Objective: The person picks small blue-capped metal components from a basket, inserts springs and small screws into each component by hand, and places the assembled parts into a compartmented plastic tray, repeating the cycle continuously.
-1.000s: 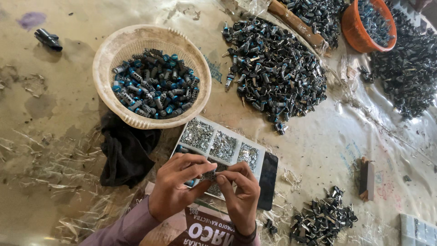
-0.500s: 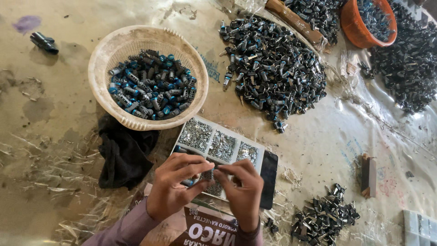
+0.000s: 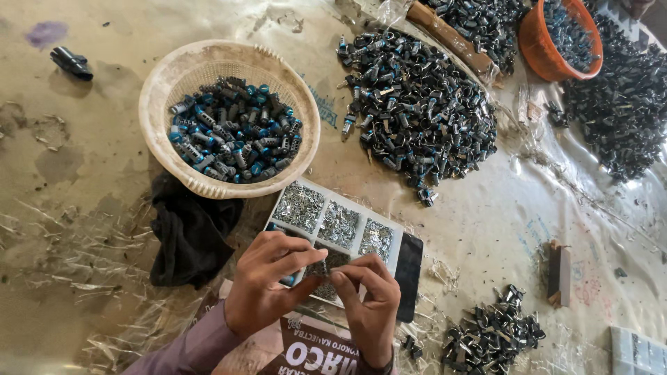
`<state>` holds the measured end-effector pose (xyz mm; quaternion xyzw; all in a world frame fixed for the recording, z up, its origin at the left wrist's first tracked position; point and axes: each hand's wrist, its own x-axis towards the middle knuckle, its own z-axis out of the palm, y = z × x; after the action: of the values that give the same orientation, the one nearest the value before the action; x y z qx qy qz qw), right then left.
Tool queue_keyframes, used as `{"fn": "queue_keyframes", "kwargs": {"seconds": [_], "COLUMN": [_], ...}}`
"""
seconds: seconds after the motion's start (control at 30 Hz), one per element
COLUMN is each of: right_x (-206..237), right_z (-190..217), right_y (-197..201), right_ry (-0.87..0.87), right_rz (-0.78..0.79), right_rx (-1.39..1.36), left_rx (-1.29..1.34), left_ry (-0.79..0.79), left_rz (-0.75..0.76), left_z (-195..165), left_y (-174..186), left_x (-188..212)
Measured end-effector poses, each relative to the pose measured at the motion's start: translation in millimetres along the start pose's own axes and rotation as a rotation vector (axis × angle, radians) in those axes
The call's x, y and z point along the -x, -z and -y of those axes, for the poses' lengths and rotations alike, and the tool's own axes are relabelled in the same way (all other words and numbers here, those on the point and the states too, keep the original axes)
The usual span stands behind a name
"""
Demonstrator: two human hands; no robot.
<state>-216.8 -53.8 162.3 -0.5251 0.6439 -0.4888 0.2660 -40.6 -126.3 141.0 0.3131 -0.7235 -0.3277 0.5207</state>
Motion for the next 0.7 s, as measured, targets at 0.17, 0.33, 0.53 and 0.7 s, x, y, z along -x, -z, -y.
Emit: {"fn": "queue_keyframes", "kwargs": {"seconds": [0.17, 0.33, 0.53, 0.7], "right_x": [2, 1, 5, 5], "right_z": [-5, -3, -5, -19], "right_y": [-6, -6, -11, -9], "right_ry": [0.064, 0.037, 0.036, -0.004], "right_rz": [-0.007, 0.009, -0.033, -0.022], "right_rx": [0.027, -0.003, 0.042, 0.090], "left_rx": [-0.049, -0.058, -0.101, -0.163], "left_ry": [-0.041, -0.046, -0.081, -0.122], "left_rz": [-0.009, -0.003, 0.025, 0.051], "left_z": [0, 1, 2, 1], "left_y": [0, 1, 2, -1], "left_x": [0, 0, 3, 2]}}
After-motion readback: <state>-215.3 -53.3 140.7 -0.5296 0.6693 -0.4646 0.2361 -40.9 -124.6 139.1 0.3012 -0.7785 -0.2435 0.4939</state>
